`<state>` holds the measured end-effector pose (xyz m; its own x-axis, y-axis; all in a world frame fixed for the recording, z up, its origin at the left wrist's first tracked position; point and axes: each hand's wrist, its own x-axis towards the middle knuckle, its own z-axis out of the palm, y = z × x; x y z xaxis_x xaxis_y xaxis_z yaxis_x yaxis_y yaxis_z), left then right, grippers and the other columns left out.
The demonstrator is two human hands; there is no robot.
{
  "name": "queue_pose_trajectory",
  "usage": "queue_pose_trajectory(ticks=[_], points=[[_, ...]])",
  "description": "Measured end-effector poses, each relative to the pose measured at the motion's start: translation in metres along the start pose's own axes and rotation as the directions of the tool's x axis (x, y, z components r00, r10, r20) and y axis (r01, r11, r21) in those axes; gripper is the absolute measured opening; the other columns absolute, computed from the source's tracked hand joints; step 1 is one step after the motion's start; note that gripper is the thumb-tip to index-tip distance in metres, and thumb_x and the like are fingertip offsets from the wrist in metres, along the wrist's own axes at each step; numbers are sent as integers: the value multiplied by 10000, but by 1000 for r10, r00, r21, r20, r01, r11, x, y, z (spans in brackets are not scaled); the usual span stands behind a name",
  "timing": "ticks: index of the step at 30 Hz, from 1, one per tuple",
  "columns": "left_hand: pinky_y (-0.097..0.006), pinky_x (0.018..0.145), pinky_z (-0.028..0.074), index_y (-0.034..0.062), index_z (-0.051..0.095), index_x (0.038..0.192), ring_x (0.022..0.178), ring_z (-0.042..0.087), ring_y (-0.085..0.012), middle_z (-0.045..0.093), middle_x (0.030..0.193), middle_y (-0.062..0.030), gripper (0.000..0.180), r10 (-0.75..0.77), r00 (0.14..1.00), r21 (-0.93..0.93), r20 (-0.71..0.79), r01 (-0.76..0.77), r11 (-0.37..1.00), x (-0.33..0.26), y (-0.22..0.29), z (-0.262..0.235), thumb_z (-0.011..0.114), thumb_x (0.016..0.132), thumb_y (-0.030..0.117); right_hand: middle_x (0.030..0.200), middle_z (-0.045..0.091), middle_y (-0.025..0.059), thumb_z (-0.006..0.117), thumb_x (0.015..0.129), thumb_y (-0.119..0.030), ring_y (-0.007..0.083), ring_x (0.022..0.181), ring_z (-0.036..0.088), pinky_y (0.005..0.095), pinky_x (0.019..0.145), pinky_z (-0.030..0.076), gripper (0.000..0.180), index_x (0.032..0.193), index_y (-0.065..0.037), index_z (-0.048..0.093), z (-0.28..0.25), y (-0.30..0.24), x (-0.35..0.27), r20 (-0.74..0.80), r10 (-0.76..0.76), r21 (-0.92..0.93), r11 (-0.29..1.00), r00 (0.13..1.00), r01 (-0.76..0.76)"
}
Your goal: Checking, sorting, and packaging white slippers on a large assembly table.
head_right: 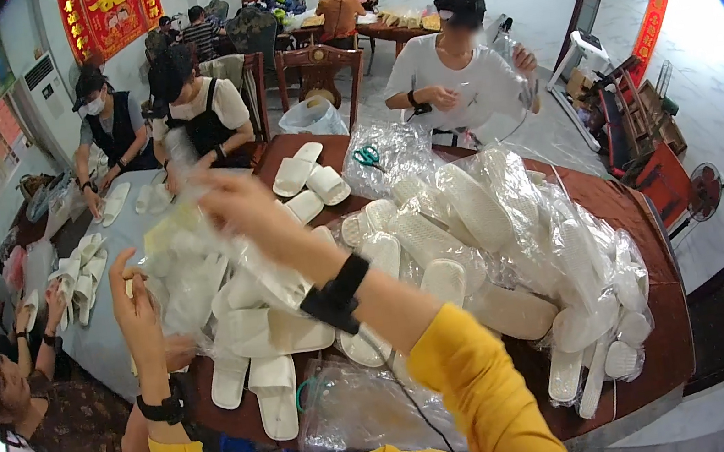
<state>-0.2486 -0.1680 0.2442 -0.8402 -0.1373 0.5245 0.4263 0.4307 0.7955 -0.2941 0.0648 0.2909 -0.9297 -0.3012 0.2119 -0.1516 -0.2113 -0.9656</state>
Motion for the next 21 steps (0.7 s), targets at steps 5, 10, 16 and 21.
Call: queue_pose_trajectory(ticks=[5,10,16,21], points=[[-236,650,413,-5,545,1182,745,484,-90,530,948,-30,236,157,975,95,156,-173,980,-15,-36,-12,443,1007,116,739,574,96,579,927,-178,148,679,559,320,631,468,539,1423,-23,437,92,54,-36,63,-203,-274,938,977,212],[-270,785,438,-50,521,1004,896,531,-148,528,971,-71,278,-43,918,-253,394,153,955,-44,-70,-23,501,996,227,765,591,160,567,890,-106,292,690,596,390,667,487,626,1465,-8,337,112,93,-83,-12,-310,-270,916,951,296],[-243,765,427,-59,572,934,842,519,-133,520,919,-52,152,-59,981,33,185,54,998,-74,-15,-8,534,965,85,920,624,174,575,881,-77,311,840,624,397,776,500,842,1556,-55,72,72,98,-151,178,-219,-272,926,959,262],[-248,808,414,-59,584,941,851,505,-122,525,912,-43,178,-40,986,102,162,24,994,-70,-23,-56,471,989,69,1049,667,96,616,924,-88,186,863,615,311,760,504,307,1229,-60,632,-50,128,-229,-491,-275,-460,888,827,22]])
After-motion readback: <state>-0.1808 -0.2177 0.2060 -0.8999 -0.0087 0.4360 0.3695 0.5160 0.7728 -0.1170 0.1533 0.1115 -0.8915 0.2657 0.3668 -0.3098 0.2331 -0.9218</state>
